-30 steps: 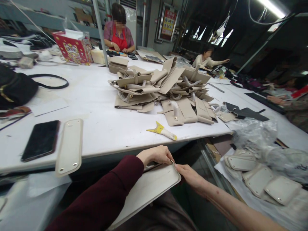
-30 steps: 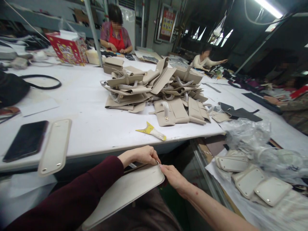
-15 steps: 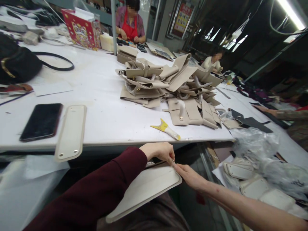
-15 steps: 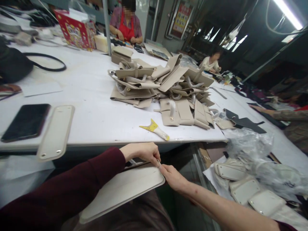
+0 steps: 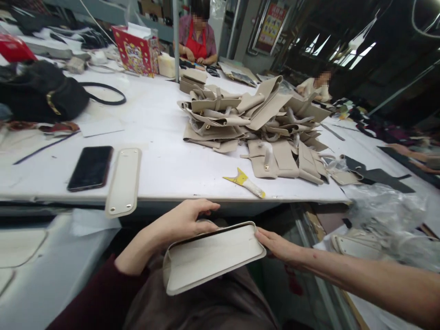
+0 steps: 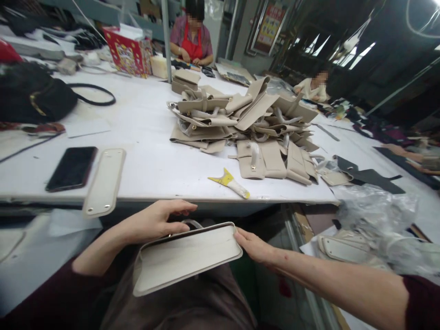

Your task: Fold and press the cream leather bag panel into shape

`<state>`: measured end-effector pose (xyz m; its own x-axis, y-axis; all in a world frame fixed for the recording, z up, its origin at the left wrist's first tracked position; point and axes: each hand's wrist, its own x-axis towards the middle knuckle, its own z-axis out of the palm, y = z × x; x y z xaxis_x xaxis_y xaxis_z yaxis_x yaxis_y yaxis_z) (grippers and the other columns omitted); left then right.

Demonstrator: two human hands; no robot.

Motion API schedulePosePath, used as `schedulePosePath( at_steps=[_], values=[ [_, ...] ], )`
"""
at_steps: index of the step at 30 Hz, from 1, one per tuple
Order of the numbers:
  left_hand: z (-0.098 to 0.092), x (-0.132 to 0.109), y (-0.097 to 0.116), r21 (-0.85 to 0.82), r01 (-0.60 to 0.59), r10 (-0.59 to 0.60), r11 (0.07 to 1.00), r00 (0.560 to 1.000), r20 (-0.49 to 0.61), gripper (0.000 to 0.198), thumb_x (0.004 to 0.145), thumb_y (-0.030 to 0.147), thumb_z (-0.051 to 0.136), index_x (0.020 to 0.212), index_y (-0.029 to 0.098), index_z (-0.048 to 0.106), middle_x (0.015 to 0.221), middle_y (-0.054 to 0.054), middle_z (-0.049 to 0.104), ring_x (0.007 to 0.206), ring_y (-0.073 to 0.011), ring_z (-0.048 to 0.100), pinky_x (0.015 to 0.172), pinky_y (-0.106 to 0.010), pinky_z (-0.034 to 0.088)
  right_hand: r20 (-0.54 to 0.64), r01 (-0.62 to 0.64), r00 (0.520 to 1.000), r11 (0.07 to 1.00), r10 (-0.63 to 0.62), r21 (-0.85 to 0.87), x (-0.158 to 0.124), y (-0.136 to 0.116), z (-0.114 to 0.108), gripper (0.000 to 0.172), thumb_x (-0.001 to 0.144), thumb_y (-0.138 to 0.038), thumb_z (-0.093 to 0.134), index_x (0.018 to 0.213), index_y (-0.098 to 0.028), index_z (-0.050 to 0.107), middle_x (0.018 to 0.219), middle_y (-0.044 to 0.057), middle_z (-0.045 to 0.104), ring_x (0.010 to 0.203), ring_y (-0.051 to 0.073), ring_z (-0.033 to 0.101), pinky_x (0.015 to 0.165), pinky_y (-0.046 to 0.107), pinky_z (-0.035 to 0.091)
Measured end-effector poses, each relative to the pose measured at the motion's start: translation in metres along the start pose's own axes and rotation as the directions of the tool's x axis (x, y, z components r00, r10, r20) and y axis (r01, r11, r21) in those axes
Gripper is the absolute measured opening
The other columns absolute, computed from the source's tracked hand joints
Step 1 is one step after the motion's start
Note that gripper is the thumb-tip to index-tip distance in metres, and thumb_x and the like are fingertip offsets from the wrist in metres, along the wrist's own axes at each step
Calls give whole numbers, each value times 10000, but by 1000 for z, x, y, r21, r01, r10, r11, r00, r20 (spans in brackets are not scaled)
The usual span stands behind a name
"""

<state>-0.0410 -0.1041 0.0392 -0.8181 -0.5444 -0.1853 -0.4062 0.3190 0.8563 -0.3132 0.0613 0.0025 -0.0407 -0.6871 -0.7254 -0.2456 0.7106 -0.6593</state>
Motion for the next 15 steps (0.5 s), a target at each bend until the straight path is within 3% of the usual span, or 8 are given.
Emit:
schedulePosePath(
  at_steps=[3,6,9,11,13,15],
  values=[
    [2,-49,-21,-284,101,-153,954,974,-169,498,821,419,645,1291,268,581,1312,-36,604,1179,-229,575,1021,-357,459,112,22,993,976,-47,217,1,8,1,552,888,-576,525,1361,-291,505,1311,41,601,1152,214,550,948,365,451],
    [15,-85,-35,-378,140,-258,915,924,-283,483,856,435,607,1308,273,552,1339,-35,581,1228,-223,541,1073,-380,426,137,119,973,911,-186,396,3,19,1,536,874,-507,597,1355,-283,514,1319,36,605,1183,203,554,1055,366,391],
    [32,-96,-33,-189,185,-251,964,863,-437,449,864,439,599,1283,281,563,1352,-31,557,1253,-224,511,1102,-416,398,143,136,965,888,-219,439,7,25,-4,524,869,-479,616,1340,-264,537,1319,46,609,1212,207,546,1099,370,355],
    [45,-88,-24,35,184,-138,982,835,-533,416,865,420,600,1255,274,587,1353,-45,539,1261,-234,492,1106,-443,390,209,108,952,887,-222,450,14,23,-8,520,882,-536,566,1295,-221,582,1269,81,638,1181,221,573,1081,389,379],
    [60,-72,-9,238,135,17,962,838,-545,391,886,372,578,1259,256,591,1342,-71,529,1253,-241,482,1086,-449,409,192,135,956,911,-223,389,28,15,-9,603,906,-635,431,1174,-145,661,1094,122,705,1041,229,649,990,400,461],
    [75,-50,6,376,61,136,924,869,-476,387,915,302,533,1294,232,569,1308,-97,537,1218,-246,492,1037,-445,452,28,199,976,941,-214,275,48,2,-4,714,901,-685,363,971,-68,716,833,120,723,827,222,692,817,372,535]
  ],
)
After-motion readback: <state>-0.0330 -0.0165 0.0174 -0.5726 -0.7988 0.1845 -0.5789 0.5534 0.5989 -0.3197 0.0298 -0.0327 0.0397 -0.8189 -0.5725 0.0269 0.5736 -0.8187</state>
